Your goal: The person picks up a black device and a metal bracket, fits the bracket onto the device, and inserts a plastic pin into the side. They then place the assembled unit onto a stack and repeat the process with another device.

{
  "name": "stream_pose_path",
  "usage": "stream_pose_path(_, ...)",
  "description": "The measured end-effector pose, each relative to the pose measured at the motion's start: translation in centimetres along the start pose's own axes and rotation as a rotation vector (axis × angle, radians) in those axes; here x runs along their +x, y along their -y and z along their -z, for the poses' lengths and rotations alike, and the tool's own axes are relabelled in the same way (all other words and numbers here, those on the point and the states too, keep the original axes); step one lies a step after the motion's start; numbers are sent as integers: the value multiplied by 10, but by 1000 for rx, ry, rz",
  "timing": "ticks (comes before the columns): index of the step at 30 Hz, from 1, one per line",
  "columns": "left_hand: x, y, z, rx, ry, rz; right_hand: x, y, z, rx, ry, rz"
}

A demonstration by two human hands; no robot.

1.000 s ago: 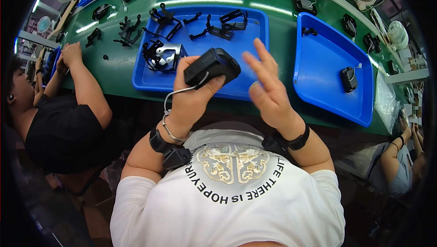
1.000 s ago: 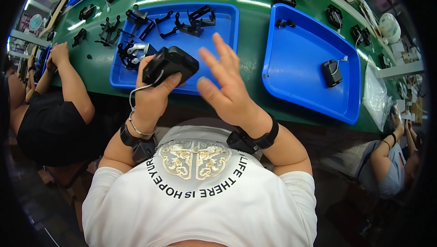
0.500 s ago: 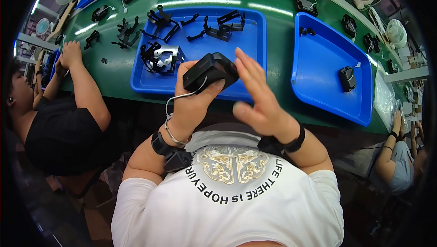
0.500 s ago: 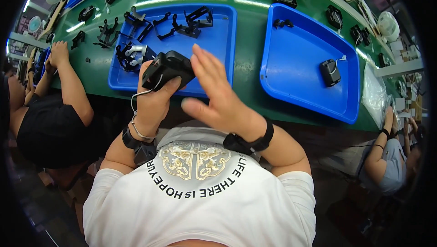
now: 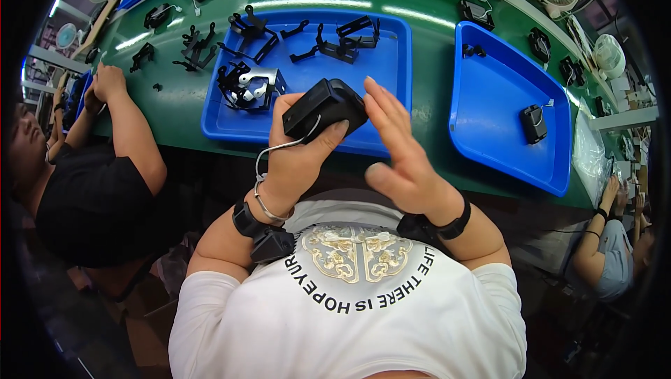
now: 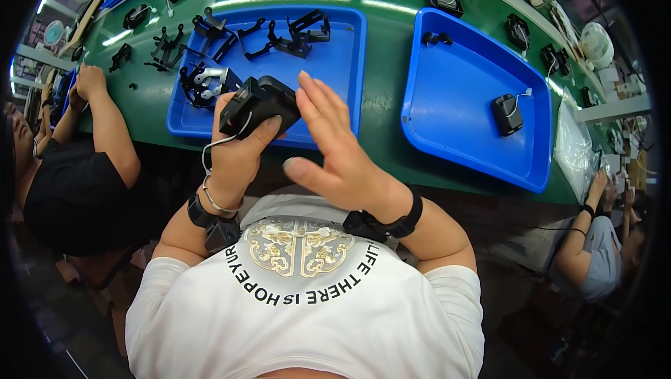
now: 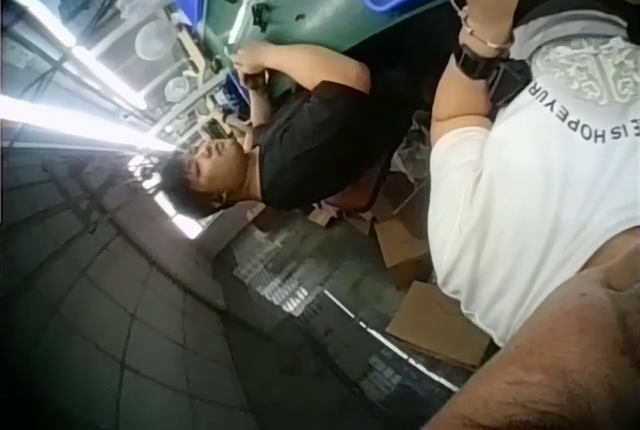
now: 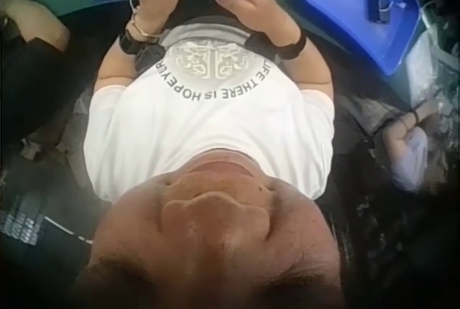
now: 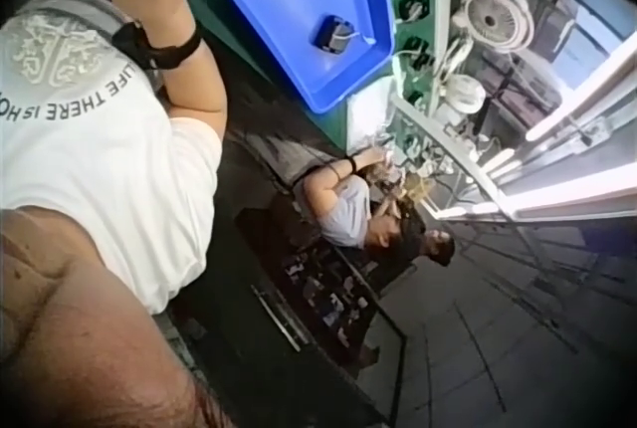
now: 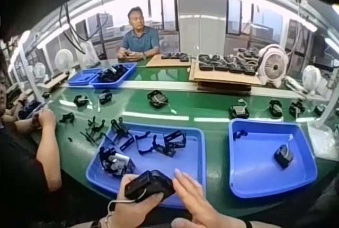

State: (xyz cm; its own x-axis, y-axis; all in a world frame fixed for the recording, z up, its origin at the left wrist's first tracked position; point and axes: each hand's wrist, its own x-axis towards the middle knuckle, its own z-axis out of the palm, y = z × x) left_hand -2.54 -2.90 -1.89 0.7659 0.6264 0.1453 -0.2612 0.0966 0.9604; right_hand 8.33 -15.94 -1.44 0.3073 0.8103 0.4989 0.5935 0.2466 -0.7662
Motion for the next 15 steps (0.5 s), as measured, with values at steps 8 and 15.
stream_pose_path(8, 3, 7, 5, 123, -49, 21, -5, -7, 5, 43, 80, 37)
stream_pose_path(15, 5, 5, 3, 62, -1, 5, 0, 1, 17, -10, 101, 61)
